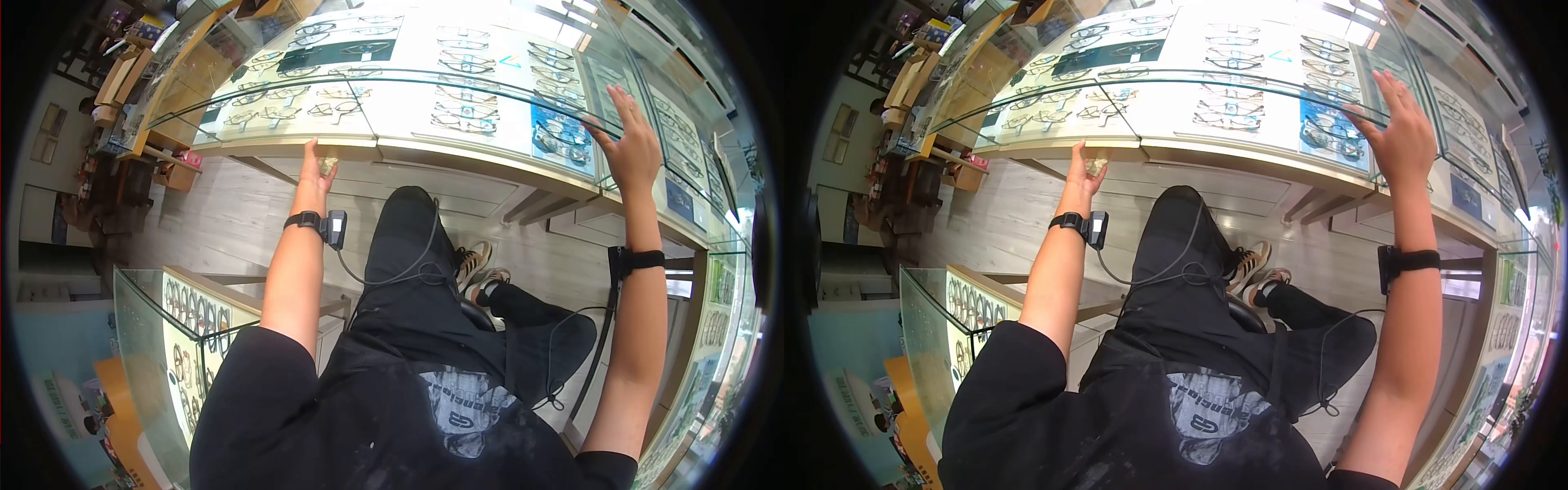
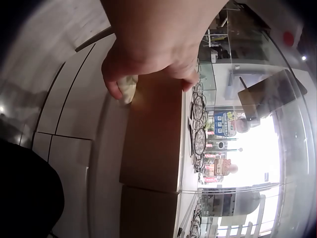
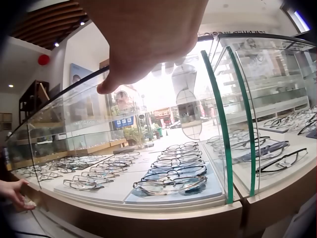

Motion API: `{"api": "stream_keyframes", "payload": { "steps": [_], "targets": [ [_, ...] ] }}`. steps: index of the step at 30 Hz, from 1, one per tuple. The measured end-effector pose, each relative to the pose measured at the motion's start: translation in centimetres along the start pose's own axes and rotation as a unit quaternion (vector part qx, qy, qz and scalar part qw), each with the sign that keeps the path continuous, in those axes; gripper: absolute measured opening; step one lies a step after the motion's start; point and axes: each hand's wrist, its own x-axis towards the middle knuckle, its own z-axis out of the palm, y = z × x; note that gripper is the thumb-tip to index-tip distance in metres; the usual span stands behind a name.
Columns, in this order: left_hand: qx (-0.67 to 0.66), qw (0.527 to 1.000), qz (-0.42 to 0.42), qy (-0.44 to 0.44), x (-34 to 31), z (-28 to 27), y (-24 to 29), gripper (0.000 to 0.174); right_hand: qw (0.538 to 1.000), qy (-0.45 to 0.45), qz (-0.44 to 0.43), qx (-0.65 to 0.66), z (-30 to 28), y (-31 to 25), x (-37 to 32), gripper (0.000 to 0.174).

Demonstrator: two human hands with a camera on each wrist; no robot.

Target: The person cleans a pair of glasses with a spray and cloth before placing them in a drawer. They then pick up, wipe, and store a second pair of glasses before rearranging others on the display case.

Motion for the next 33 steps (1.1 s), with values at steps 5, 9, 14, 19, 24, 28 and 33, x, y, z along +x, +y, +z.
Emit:
{"api": "stream_keyframes", "payload": {
  "steps": [5, 9, 14, 19, 24, 28, 33],
  "targets": [
    [0.011, 1.000, 0.002, 0.009, 0.5, -0.8, -0.8, 0.085, 1.000, -0.001, -0.002, 0.003, -0.1, 0.0, 0.0, 0.077],
    [0.012, 1.000, -0.001, 0.028, -0.3, -2.0, -1.2, 0.084, 1.000, 0.000, 0.005, 0.005, -0.2, -0.2, 0.0, 0.078],
    [-0.011, 0.999, -0.030, 0.004, -1.5, -5.8, -2.7, 0.071, 1.000, -0.005, 0.002, -0.001, -0.3, -0.2, -0.1, 0.077],
    [0.011, 0.999, -0.016, 0.027, -8.2, -8.4, -2.1, 0.072, 1.000, -0.001, -0.004, 0.010, -0.1, 0.1, 0.0, 0.077],
    [0.084, 0.905, 0.335, 0.249, -18.8, -8.3, 0.0, 0.069, 0.999, -0.017, -0.001, 0.028, -0.5, 0.0, 0.0, 0.077],
    [0.156, 0.820, 0.531, 0.147, -27.1, -6.4, 5.9, 0.070, 0.999, -0.029, 0.001, 0.024, -0.9, -0.2, -0.1, 0.074],
    [0.293, 0.799, 0.522, 0.057, -33.6, -2.5, 14.0, 0.043, 0.999, -0.028, -0.010, 0.031, -0.5, 0.4, -0.1, 0.074]
  ]
}}
